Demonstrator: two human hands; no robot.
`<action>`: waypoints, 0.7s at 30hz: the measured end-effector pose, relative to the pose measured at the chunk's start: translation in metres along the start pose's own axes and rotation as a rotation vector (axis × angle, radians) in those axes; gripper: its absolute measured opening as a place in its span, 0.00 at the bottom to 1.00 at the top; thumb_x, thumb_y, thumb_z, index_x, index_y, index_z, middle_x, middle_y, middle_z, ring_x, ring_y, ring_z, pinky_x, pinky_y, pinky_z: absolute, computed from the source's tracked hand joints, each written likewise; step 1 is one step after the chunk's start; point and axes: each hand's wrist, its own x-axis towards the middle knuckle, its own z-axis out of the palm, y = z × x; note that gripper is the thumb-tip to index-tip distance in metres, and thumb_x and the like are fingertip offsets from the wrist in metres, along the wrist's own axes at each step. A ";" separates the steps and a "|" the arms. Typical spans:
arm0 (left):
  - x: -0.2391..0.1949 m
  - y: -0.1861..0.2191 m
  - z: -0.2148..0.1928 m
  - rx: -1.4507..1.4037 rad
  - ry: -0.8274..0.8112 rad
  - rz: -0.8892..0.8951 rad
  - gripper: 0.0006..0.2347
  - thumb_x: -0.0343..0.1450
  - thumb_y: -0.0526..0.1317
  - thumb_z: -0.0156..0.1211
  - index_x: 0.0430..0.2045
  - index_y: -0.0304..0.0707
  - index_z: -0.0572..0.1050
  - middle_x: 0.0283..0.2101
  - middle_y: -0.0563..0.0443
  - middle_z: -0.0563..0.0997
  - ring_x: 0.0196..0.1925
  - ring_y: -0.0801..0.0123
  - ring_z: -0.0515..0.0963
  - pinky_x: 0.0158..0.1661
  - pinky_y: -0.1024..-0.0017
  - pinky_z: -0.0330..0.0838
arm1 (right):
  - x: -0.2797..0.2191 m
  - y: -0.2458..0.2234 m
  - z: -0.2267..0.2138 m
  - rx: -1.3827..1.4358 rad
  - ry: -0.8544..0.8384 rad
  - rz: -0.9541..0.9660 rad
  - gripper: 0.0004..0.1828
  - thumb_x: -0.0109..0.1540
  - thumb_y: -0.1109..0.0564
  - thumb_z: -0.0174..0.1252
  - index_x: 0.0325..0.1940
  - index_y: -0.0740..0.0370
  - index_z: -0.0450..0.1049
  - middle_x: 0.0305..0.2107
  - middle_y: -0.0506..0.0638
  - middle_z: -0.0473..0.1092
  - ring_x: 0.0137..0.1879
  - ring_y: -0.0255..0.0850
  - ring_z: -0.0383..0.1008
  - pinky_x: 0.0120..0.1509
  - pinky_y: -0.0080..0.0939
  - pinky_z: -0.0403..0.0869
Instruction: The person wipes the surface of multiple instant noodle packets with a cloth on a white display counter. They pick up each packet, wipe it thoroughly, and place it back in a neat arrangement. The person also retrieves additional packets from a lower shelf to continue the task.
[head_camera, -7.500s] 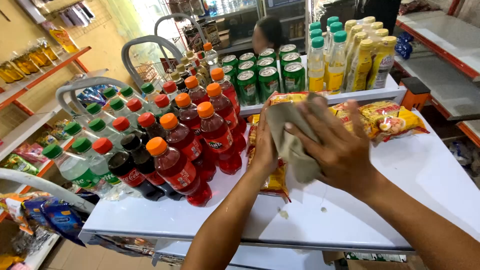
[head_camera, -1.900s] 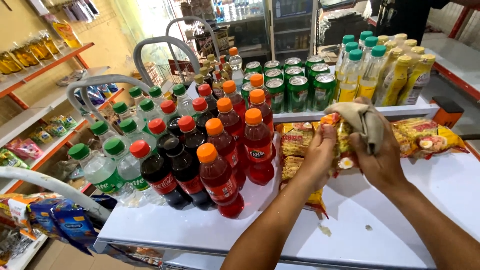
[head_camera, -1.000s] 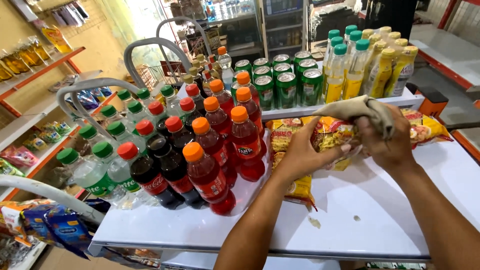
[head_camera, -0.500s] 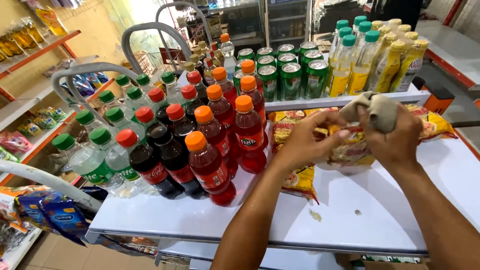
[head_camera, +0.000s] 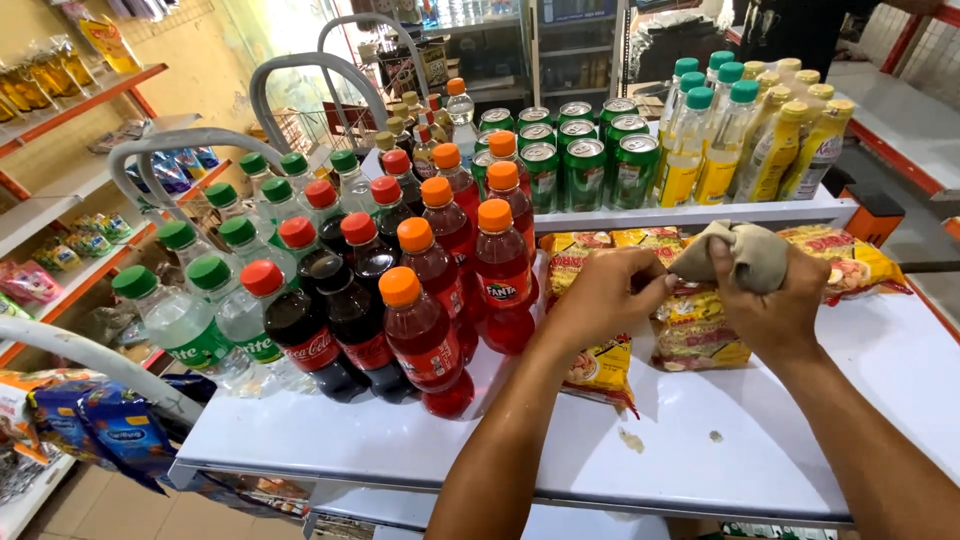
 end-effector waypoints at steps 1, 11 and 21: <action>0.000 -0.007 0.003 0.001 0.002 -0.002 0.10 0.71 0.38 0.64 0.28 0.25 0.79 0.23 0.38 0.81 0.25 0.60 0.78 0.29 0.61 0.73 | 0.001 -0.001 0.003 0.003 -0.001 -0.001 0.14 0.73 0.54 0.66 0.45 0.71 0.78 0.31 0.54 0.77 0.36 0.37 0.79 0.42 0.37 0.74; 0.010 -0.039 0.006 0.053 0.264 0.075 0.08 0.68 0.36 0.61 0.34 0.27 0.76 0.35 0.33 0.81 0.40 0.43 0.82 0.41 0.54 0.74 | 0.026 -0.054 -0.005 -0.017 -0.170 -0.366 0.21 0.51 0.57 0.66 0.46 0.67 0.76 0.45 0.60 0.75 0.51 0.53 0.77 0.56 0.51 0.74; 0.012 -0.039 0.017 0.070 0.289 -0.075 0.10 0.75 0.39 0.60 0.31 0.27 0.76 0.32 0.35 0.81 0.35 0.48 0.82 0.38 0.56 0.73 | 0.012 -0.010 -0.018 -0.269 -0.083 -0.325 0.19 0.49 0.58 0.73 0.41 0.64 0.78 0.35 0.57 0.74 0.42 0.52 0.76 0.45 0.50 0.72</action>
